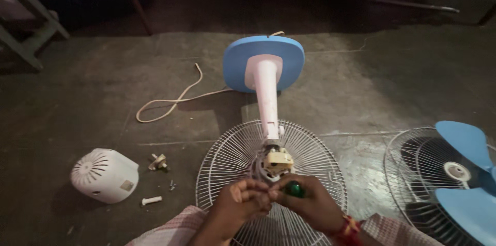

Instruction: The person disassembles an electric fan by removing the rear motor housing and several internal components using a screwdriver. Screws and parts are placed on the floor beside the fan.

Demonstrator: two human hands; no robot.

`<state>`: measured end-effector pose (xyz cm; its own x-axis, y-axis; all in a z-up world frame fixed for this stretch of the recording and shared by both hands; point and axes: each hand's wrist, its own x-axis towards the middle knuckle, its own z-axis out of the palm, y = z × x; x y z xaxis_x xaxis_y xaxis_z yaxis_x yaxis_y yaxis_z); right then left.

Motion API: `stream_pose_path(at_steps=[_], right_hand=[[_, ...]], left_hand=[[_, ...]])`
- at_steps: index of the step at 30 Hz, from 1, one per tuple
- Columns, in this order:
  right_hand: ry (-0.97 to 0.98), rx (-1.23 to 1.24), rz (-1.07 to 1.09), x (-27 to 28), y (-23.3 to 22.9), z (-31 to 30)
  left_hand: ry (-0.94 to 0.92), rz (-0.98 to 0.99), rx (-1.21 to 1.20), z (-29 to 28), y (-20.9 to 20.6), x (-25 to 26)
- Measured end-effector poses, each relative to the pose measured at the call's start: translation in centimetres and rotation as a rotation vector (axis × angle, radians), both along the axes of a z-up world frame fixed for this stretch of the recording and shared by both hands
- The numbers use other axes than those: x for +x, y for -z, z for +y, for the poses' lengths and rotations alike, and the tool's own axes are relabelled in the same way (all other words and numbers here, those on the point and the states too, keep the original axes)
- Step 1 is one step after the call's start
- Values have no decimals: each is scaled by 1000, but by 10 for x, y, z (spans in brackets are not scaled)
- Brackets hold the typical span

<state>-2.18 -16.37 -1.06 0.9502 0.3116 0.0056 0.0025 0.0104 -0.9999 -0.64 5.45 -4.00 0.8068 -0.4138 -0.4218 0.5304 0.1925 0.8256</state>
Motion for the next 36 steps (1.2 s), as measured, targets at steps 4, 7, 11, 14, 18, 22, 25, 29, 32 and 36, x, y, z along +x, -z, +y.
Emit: stream_pose_path(at_steps=[4,7,11,14,18,22,25,29,32,36], right_hand=[[62,-98,-20,9,-15,-15],[293,-181,103,30,-32,-56],[531,-673,109,69,-25,-133],[576,-806,201,73,25,-180],[480,-1014,480,70,110,-230],[426,-1239,341,77,162,-259],[351,-1394,279,79,179,-261],[-38,-1742,51,80,179,-266],[277,-1319,327,79,171,-264],[607,-1061,368,71,143,-253]], left_hand=[[34,9,-50,1,-6,4],[-51,-18,-18,-3,-2,8],[-200,-30,104,-1,8,14],[-253,-53,170,0,10,19],[-247,-62,301,0,2,17],[-287,-79,309,-4,-13,19],[-366,-81,430,-4,-17,15],[-429,-192,388,-6,-12,16],[-447,-242,375,-3,-8,19],[-429,-273,465,-1,-6,14]])
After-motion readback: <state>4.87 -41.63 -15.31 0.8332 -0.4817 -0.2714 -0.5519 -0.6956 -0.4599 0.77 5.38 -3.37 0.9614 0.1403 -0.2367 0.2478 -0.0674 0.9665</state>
